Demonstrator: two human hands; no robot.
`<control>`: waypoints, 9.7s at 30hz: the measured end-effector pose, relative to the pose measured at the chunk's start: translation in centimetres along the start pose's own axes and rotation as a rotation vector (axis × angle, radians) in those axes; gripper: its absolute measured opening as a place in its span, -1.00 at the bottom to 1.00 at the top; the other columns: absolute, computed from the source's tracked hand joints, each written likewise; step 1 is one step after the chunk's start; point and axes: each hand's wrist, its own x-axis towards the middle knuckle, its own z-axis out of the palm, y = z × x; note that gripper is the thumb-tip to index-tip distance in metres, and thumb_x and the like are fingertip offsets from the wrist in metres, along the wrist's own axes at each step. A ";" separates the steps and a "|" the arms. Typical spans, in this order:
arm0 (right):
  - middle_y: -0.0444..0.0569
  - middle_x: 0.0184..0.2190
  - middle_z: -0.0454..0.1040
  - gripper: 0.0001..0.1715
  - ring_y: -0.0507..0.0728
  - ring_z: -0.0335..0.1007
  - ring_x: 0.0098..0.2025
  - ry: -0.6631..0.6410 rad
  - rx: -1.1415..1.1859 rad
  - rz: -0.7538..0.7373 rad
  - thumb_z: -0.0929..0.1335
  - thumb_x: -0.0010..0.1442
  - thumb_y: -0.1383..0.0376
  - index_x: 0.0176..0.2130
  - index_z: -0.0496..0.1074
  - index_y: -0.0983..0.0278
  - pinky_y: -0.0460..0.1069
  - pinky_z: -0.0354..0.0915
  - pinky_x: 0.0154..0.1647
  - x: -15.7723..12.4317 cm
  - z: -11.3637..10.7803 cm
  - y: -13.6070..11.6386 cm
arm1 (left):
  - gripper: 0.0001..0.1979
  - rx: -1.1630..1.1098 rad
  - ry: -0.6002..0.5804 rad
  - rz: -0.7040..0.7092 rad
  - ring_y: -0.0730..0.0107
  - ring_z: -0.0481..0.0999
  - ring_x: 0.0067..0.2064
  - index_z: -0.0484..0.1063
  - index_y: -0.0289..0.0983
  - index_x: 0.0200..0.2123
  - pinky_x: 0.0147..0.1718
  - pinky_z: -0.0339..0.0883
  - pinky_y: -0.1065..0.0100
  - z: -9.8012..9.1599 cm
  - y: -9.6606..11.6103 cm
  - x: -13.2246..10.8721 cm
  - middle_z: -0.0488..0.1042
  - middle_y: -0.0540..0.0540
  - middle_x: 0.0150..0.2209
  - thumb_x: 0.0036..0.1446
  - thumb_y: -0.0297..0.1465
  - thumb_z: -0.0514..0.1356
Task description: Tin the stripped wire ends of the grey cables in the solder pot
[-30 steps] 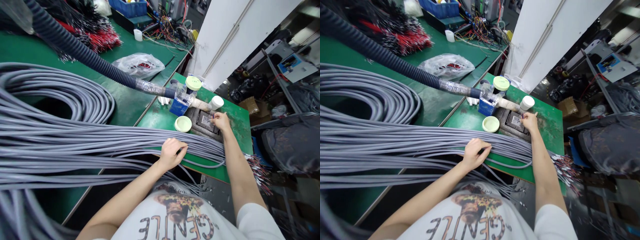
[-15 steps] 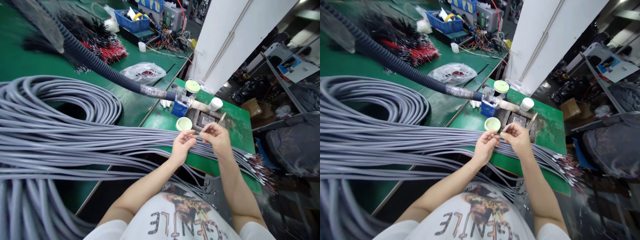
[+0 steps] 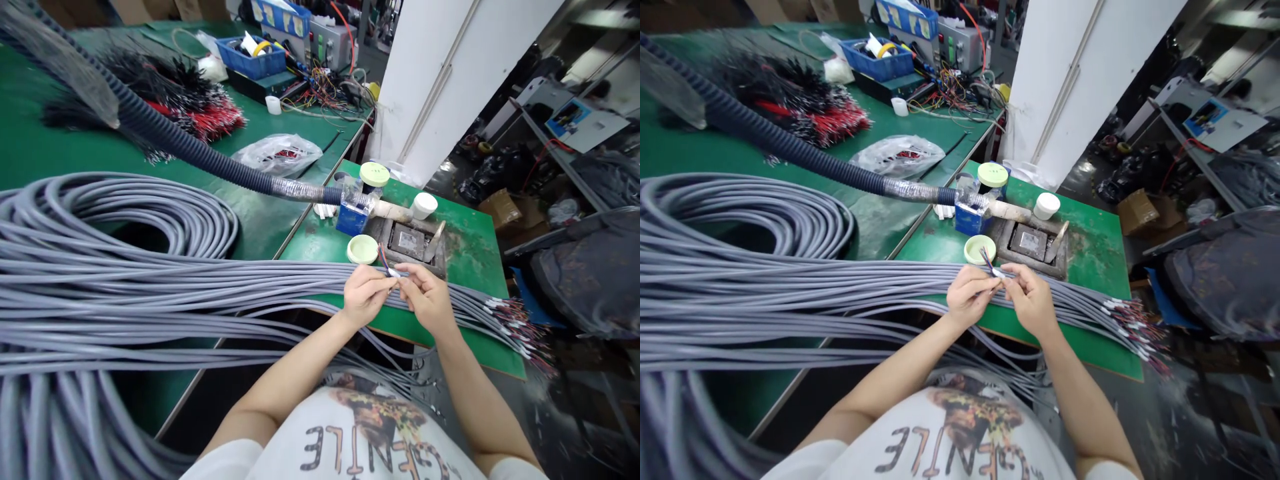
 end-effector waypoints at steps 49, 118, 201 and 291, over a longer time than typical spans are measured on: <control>-0.16 -0.70 0.32 -0.68 -0.02 0.22 -0.59 0.219 -0.074 -0.151 0.33 0.10 0.31 -0.63 0.45 0.31 -0.09 0.12 -0.53 2.7 -1.6 -1.7 | -0.83 -0.339 -0.452 -0.866 0.40 0.45 -0.40 0.55 -0.31 -0.53 -0.36 0.30 0.39 0.1 5.1 -3.0 0.53 -0.10 -0.46 -0.02 -0.32 0.33; -0.02 -0.23 0.55 -0.73 0.17 0.44 -0.14 0.212 -0.276 -0.439 0.24 0.28 0.20 -0.15 0.48 0.19 0.08 0.33 -0.06 5.5 -1.4 -1.3 | -0.76 -0.032 -0.344 -0.627 0.30 0.49 -0.25 0.54 -0.26 -0.15 -0.15 0.32 0.28 -5.5 3.7 -0.8 0.58 -0.14 -0.32 0.15 -0.30 0.20; -0.04 0.03 0.48 -0.62 0.16 0.31 0.08 -0.118 -0.847 -0.999 0.28 0.25 0.37 0.06 0.39 0.18 0.18 0.22 0.11 -4.4 -2.9 1.5 | -0.45 -0.456 -0.440 -1.154 0.63 0.15 -0.73 0.50 -0.37 -0.47 -0.69 -0.01 0.51 -1.4 4.9 -0.8 0.31 0.03 -0.76 0.17 0.01 0.04; -0.09 -0.27 0.42 -0.61 0.04 0.34 -0.34 0.168 -0.121 -0.029 0.36 0.14 0.23 -0.01 0.31 0.16 -0.06 0.32 -0.32 -6.2 1.5 2.8 | -0.75 -0.924 -0.013 -1.204 0.57 0.45 -0.49 0.40 -0.35 -0.45 -0.43 0.32 0.52 1.9 4.0 -2.1 0.49 0.01 -0.53 -0.09 -0.34 0.38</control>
